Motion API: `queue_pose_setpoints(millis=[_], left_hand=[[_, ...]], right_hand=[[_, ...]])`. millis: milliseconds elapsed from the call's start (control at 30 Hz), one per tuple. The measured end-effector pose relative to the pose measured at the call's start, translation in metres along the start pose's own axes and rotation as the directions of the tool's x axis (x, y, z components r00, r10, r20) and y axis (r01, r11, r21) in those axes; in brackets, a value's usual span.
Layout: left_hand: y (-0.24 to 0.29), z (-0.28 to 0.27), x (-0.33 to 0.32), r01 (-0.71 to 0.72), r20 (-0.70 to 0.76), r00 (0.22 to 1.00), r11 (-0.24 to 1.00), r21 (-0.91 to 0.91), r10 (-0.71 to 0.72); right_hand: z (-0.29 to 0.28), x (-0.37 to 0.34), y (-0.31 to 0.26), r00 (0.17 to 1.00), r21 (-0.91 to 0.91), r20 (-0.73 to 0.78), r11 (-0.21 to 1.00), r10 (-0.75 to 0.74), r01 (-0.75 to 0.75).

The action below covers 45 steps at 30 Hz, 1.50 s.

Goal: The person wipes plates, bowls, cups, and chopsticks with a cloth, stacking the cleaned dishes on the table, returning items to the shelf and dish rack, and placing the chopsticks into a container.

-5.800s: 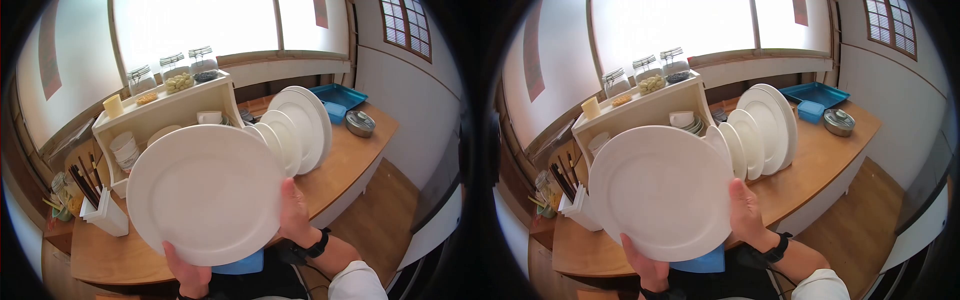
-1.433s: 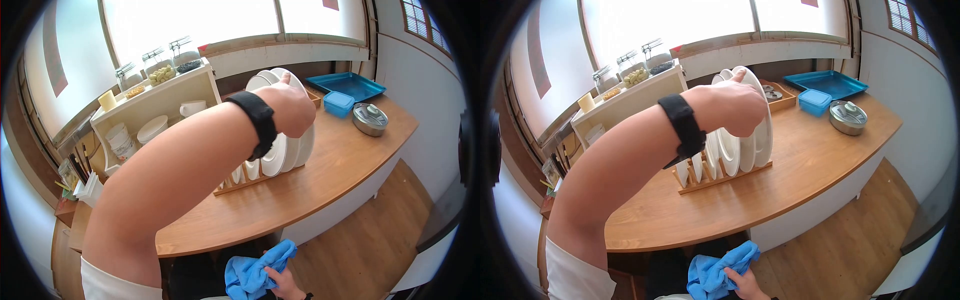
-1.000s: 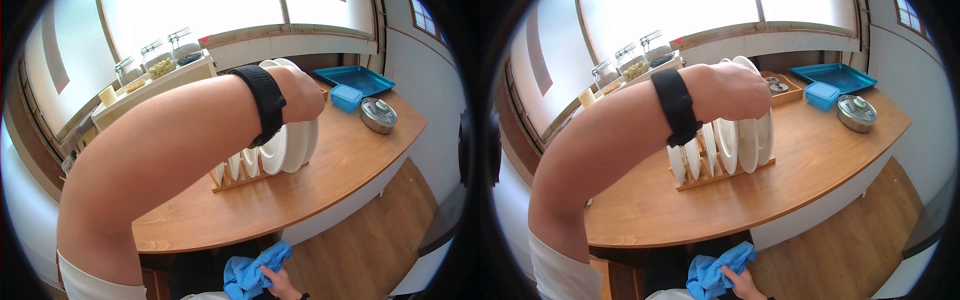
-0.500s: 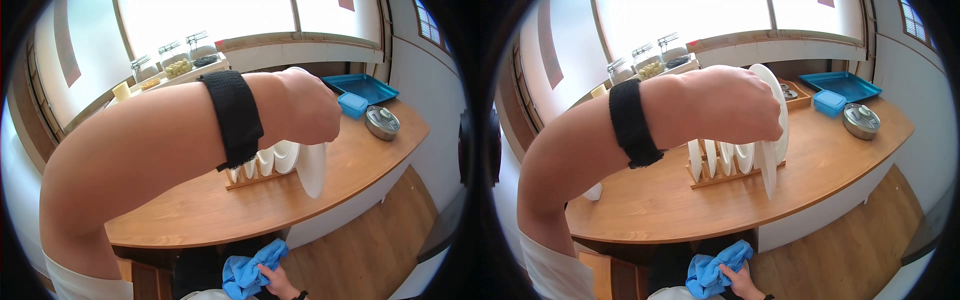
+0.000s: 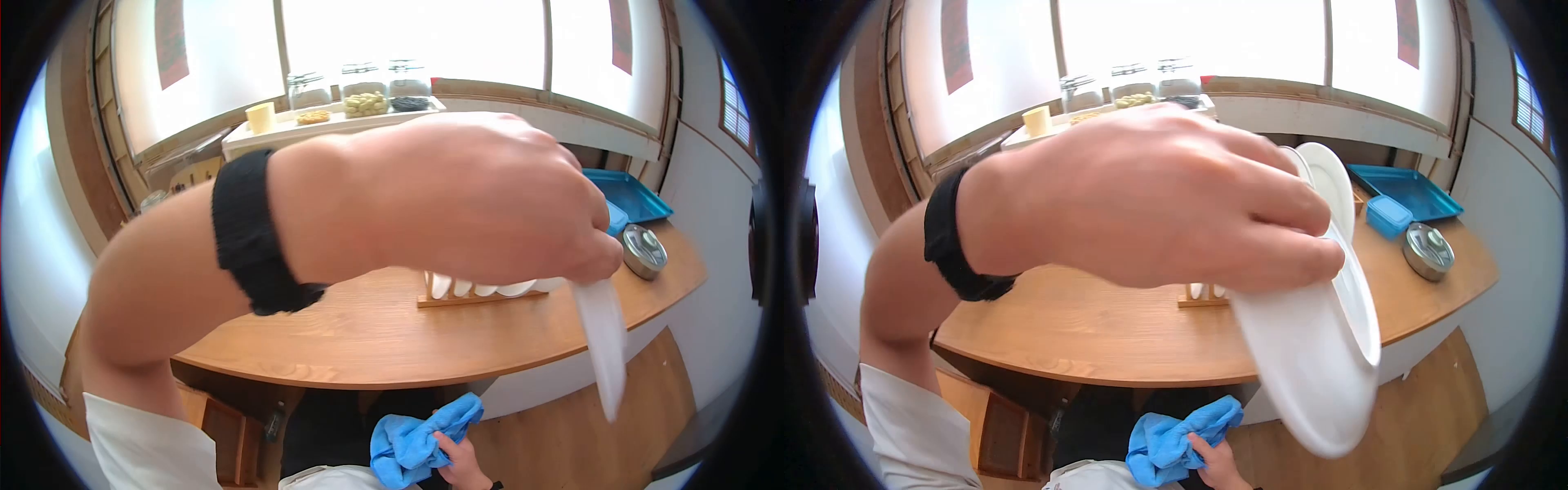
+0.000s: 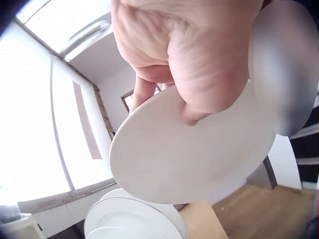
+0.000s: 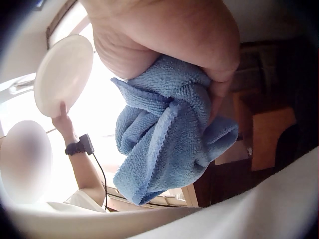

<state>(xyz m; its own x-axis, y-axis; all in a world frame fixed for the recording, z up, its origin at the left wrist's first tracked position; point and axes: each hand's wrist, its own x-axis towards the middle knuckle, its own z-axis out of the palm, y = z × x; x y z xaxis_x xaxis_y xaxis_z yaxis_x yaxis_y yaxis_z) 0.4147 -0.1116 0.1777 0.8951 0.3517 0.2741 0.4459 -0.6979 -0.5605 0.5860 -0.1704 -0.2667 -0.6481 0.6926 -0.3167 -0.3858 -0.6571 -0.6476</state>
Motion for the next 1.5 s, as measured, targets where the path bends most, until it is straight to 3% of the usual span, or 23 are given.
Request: queue_pose_setpoints(millis=[33,100,167,233,300,367,433,500,533,567,600,700,800,900,933,967,1033,1100,1200,1233,1333,1400,1500], left_hand=[[0.003,-0.001,-0.015,0.016,-0.001,1.000,1.000,0.009,-0.016],[0.010,-0.004,-0.048,0.055,-0.256,0.963,0.992,-0.116,-0.083],[0.020,-0.010,-0.083,0.114,-0.283,0.941,0.963,-0.243,-0.183],[0.034,0.000,-0.119,0.208,-0.324,0.879,0.892,-0.401,-0.350],[0.054,0.009,-0.161,0.361,-0.273,0.734,0.699,-0.617,-0.621],[0.091,0.020,-0.197,0.502,0.032,0.426,0.207,-0.840,-0.904],[0.123,0.040,-0.225,0.321,0.224,0.220,-0.146,-0.936,-0.949],[0.151,0.060,-0.235,-0.100,0.278,0.121,-0.290,-0.952,-0.953],[0.161,0.069,-0.239,-0.108,0.273,0.112,-0.285,-0.952,-0.955],[0.170,0.076,-0.242,-0.336,0.291,0.079,-0.300,-0.893,-0.954],[0.177,0.081,-0.245,-0.548,0.316,0.050,-0.290,-0.785,-0.948],[0.187,0.088,-0.254,-0.692,0.350,-0.052,-0.219,-0.688,-0.935],[0.193,0.091,-0.259,-0.689,0.364,-0.154,-0.164,-0.706,-0.919],[0.201,0.094,-0.257,-0.662,0.406,-0.169,-0.202,-0.722,-0.898],[0.203,0.097,-0.254,-0.661,0.406,-0.169,-0.203,-0.722,-0.898],[0.206,0.099,-0.250,-0.650,0.410,-0.177,-0.207,-0.732,-0.895],[0.212,0.094,-0.245,-0.576,0.430,-0.196,-0.252,-0.778,-0.881],[0.218,0.096,-0.249,-0.347,0.446,-0.239,-0.353,-0.869,-0.863],[0.237,0.115,-0.247,-0.506,0.401,-0.234,-0.241,-0.828,-0.886],[0.238,0.112,-0.241,-0.424,0.377,-0.279,-0.239,-0.873,-0.883],[0.242,0.113,-0.247,-0.258,0.363,-0.206,-0.307,-0.916,-0.909],[0.236,0.114,-0.245,-0.225,0.252,-0.381,-0.176,-0.958,-0.890],[0.223,0.097,-0.247,-0.219,0.150,-0.372,-0.070,-0.973,-0.916]], right_hand=[[0.001,-0.002,-0.004,0.999,0.031,-0.040,0.999,-0.014,0.016],[-0.008,-0.001,-0.011,0.996,-0.158,-0.029,0.985,-0.079,0.073],[-0.015,0.005,-0.019,0.993,0.037,0.106,0.998,-0.058,0.054],[0.010,-0.003,-0.042,0.981,0.025,0.139,0.990,-0.138,0.136],[0.039,-0.020,-0.064,0.959,-0.071,0.145,0.964,-0.245,0.257],[0.043,-0.011,-0.077,0.934,0.161,0.171,0.944,-0.315,0.289],[0.014,0.029,-0.064,0.903,0.153,-0.197,0.898,-0.382,0.414],[-0.030,0.019,-0.069,0.899,0.117,-0.147,0.895,-0.414,0.431],[-0.119,-0.012,-0.089,0.893,0.082,-0.109,0.892,-0.436,0.445],[-0.172,-0.032,-0.118,0.889,0.044,-0.072,0.888,-0.453,0.457],[-0.111,-0.014,-0.184,0.884,0.007,-0.036,0.884,-0.466,0.467],[-0.020,-0.056,-0.097,0.866,-0.103,0.086,0.860,-0.493,0.500],[0.108,-0.065,-0.078,0.840,-0.179,0.212,0.825,-0.499,0.536],[0.285,-0.045,-0.125,0.802,-0.234,0.320,0.778,-0.505,0.583],[0.272,-0.022,-0.120,0.440,-0.429,0.629,0.186,-0.640,0.884],[0.251,0.001,-0.113,0.090,-0.315,0.899,-0.491,-0.428,0.812],[0.276,0.009,-0.110,0.403,-0.337,0.915,-0.612,-0.032,0.716],[0.284,0.009,-0.083,0.325,-0.219,0.945,-0.669,0.036,0.710],[0.304,0.015,-0.087,0.303,-0.130,0.942,-0.673,0.146,0.729],[0.313,0.022,-0.095,0.288,-0.091,0.941,-0.689,0.176,0.719],[0.327,0.037,-0.127,0.346,-0.234,0.938,-0.695,0.023,0.680],[0.320,0.044,-0.139,0.359,-0.285,0.932,-0.699,-0.044,0.656],[0.300,0.043,-0.130,0.404,-0.402,0.902,-0.631,-0.150,0.664]])
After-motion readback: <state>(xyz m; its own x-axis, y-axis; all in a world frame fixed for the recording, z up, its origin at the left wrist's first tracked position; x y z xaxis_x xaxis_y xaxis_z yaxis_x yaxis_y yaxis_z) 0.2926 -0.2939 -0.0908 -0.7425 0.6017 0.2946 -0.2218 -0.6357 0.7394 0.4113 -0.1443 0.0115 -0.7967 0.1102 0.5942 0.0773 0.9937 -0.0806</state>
